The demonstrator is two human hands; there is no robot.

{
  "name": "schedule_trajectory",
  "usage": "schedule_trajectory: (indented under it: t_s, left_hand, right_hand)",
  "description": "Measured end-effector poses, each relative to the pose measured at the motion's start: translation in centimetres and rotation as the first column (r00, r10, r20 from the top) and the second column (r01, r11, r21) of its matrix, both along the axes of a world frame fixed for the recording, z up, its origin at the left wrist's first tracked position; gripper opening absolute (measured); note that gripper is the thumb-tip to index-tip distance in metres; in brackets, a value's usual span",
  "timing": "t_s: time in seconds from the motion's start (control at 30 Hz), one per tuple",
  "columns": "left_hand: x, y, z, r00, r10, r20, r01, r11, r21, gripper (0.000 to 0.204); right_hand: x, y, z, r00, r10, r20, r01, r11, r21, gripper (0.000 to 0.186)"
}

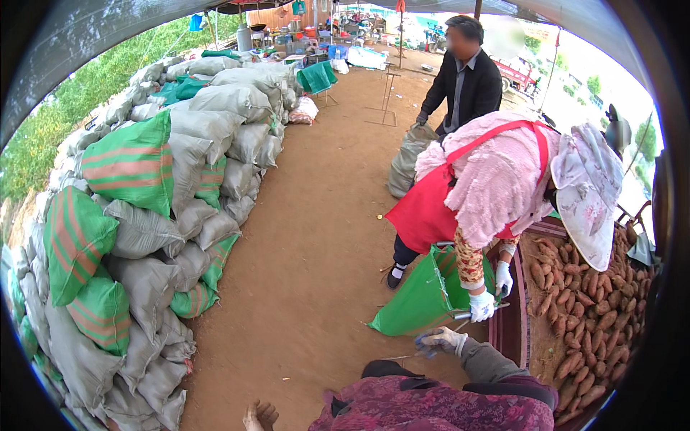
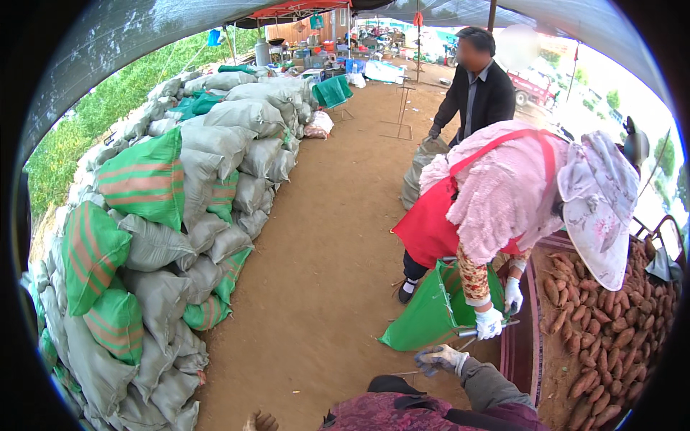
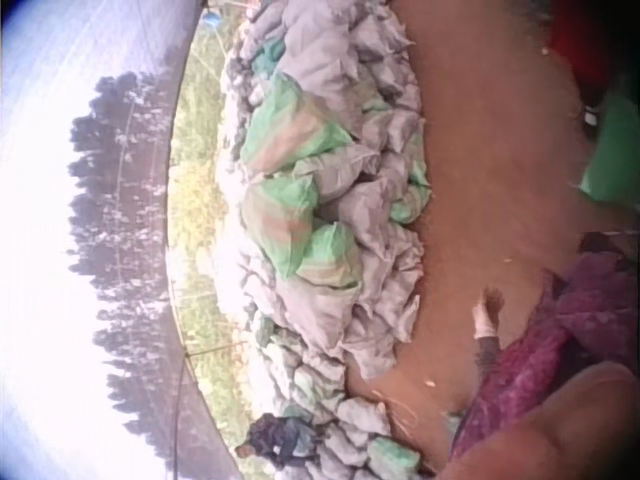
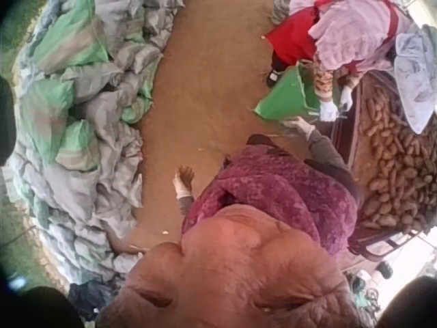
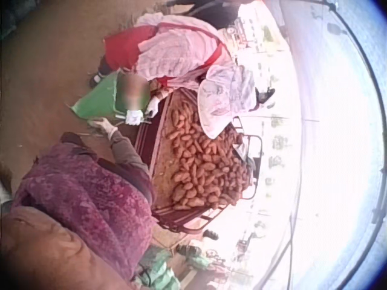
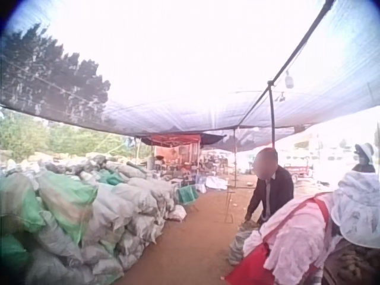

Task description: The person repeatedly picks up sweet potatoes from a large pile on a truck bed and places them into a green mesh bag held by another person. The person also briefly handles a crate of sweet potatoes on the ground.

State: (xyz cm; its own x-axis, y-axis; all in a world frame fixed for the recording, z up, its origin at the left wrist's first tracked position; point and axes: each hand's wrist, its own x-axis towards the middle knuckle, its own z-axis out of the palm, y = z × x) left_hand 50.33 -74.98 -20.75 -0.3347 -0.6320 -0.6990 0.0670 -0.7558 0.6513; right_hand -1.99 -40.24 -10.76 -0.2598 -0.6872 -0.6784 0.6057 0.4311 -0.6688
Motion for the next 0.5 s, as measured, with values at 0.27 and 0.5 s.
schedule_trajectory:
  t_s: [0.27,0.5]
  left_hand:
    - [-10.6,-10.3,2.6,0.996,-0.083,-0.02,0.082,0.994,-0.077,0.067]
    - [-14.3,-10.0,2.5,0.984,0.173,-0.044,-0.172,0.985,0.011,0.076]
  right_hand:
    - [-6.5,-13.2,-2.3,0.95,0.294,-0.108,-0.273,0.946,0.177,0.05]
    - [-16.0,-33.4,-5.2,0.807,0.571,-0.152,-0.564,0.821,0.09,0.05]
